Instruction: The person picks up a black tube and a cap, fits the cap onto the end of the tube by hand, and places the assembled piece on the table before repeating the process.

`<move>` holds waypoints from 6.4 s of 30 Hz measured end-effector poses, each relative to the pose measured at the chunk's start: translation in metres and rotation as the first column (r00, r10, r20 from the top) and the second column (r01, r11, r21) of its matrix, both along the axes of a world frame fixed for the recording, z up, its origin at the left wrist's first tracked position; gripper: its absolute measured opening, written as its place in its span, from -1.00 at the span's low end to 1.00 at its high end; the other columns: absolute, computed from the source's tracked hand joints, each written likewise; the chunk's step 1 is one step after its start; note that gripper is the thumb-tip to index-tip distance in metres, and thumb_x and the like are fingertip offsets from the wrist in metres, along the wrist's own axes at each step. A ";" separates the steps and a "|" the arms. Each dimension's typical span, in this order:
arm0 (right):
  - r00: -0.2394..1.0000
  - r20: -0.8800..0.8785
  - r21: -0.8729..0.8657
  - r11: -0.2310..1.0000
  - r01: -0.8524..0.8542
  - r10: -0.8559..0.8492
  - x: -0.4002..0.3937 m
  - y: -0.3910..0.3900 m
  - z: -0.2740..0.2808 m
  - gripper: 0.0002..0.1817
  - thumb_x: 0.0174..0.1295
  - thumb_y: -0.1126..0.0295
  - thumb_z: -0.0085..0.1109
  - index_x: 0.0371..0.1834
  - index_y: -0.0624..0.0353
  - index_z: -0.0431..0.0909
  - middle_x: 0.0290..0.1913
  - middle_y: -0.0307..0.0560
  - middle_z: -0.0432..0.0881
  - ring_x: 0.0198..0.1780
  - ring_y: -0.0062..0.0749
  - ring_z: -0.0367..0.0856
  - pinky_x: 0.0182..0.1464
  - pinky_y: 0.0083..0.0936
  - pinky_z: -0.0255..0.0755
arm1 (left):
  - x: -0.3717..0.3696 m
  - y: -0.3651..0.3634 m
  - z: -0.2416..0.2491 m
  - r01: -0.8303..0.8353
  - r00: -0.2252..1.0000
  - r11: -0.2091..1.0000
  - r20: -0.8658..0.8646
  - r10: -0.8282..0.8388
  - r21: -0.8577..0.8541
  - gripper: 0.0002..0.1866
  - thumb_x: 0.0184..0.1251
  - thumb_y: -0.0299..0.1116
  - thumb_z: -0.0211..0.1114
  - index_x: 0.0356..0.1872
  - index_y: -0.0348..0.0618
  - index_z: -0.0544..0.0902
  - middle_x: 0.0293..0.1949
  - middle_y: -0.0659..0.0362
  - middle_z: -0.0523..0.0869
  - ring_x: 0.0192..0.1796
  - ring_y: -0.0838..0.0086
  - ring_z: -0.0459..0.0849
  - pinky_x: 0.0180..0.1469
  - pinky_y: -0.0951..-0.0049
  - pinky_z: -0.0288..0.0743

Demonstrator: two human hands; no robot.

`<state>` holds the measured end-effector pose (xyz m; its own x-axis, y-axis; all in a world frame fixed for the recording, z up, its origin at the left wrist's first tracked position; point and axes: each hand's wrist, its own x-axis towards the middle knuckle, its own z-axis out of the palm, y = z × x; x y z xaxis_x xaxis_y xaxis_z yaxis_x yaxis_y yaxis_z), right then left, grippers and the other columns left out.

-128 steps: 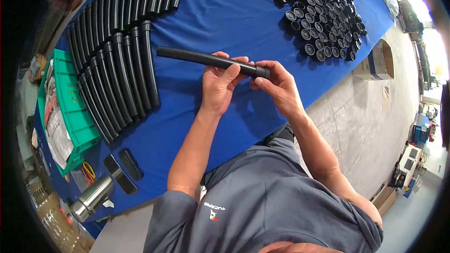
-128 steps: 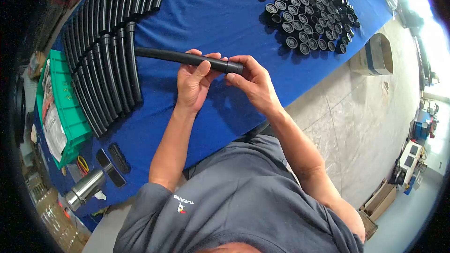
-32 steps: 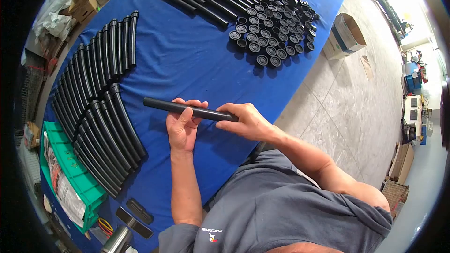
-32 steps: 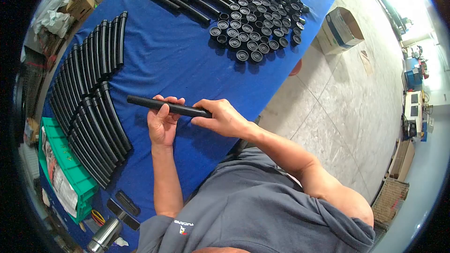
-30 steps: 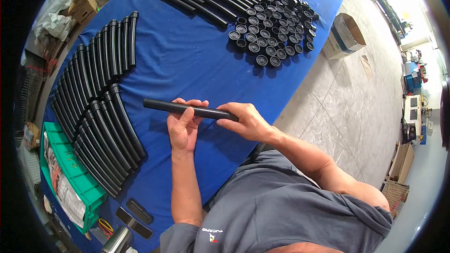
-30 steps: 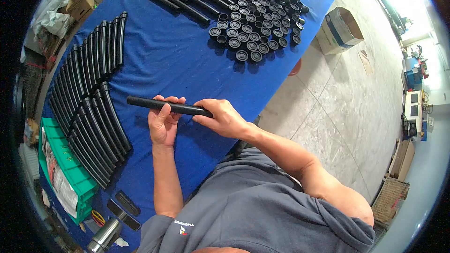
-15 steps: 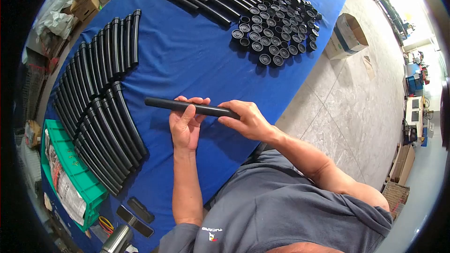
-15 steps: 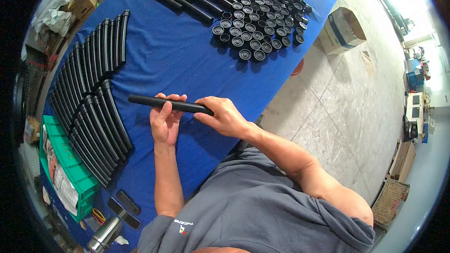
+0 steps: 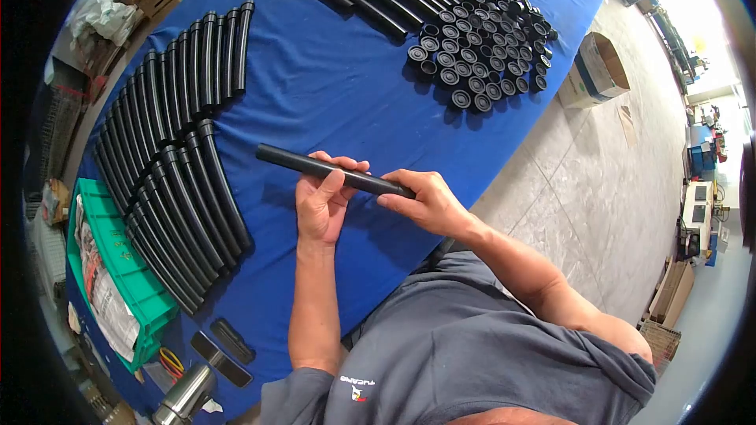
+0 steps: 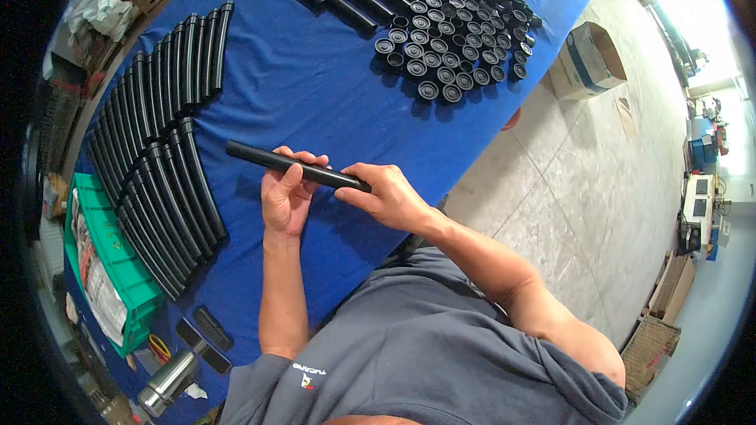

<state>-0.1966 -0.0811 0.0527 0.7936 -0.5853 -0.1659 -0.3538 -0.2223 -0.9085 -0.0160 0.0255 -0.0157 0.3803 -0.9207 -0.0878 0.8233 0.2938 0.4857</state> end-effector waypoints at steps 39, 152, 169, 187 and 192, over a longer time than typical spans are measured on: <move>0.996 -0.041 -0.206 0.975 -0.087 0.080 -0.007 -0.008 0.001 -0.61 0.31 0.29 0.41 0.11 0.29 0.63 -0.32 0.05 0.69 -0.30 -0.20 0.71 -0.25 -0.26 0.55 | -0.005 -0.001 0.009 -0.008 0.999 0.994 -0.030 0.011 0.107 -0.72 0.50 -0.53 0.32 0.14 -0.10 0.52 0.06 -0.12 0.75 0.26 -0.03 0.71 0.24 -0.02 0.71; 0.297 0.829 0.111 -0.382 -0.918 -0.474 0.008 0.090 0.128 0.01 0.07 0.08 0.65 0.30 0.68 0.25 -0.52 -0.09 0.50 -0.61 -0.59 0.39 -0.58 -0.66 0.17 | 0.007 0.002 0.001 0.081 0.997 0.996 -0.006 -0.080 0.024 -0.72 0.48 -0.56 0.31 0.15 -0.20 0.60 0.15 -0.26 0.71 0.29 -0.13 0.68 0.33 -0.08 0.68; 0.255 0.753 0.116 -0.260 -0.959 -0.606 0.009 0.100 0.129 -0.10 0.14 0.16 0.55 0.25 0.77 0.31 -0.42 0.02 0.56 -0.60 -0.69 0.39 -0.61 -0.77 0.13 | 0.007 0.002 0.001 0.085 0.996 0.996 -0.009 -0.085 0.030 -0.71 0.46 -0.57 0.32 0.15 -0.22 0.59 0.14 -0.27 0.72 0.29 -0.14 0.68 0.31 -0.09 0.69; 0.171 0.760 0.113 -0.130 -0.985 -0.627 0.016 0.119 0.124 -0.27 0.26 0.26 0.53 0.19 0.67 0.34 -0.33 0.14 0.63 -0.50 -0.45 0.60 -0.52 -0.56 0.40 | 0.007 0.003 -0.001 0.107 0.994 0.994 0.009 -0.107 -0.009 -0.72 0.51 -0.54 0.28 0.18 -0.24 0.58 0.18 -0.26 0.70 0.35 -0.12 0.63 0.36 -0.07 0.65; 0.624 0.781 0.546 0.500 -0.673 -0.012 -0.003 0.056 0.098 -0.66 0.25 0.46 0.53 -0.23 0.20 0.43 -0.35 -0.20 0.63 -0.41 -0.48 0.61 -0.39 -0.52 0.42 | 0.010 0.005 -0.003 0.082 0.995 0.997 -0.048 -0.083 -0.011 -0.72 0.51 -0.56 0.27 0.17 -0.19 0.57 0.18 -0.24 0.70 0.34 -0.12 0.64 0.35 -0.08 0.66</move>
<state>-0.2001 -0.0251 0.1511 0.9552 -0.1587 0.2500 0.2893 0.6803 -0.6734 -0.0058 0.0304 -0.0188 0.2987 -0.9495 -0.0956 0.8673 0.2283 0.4423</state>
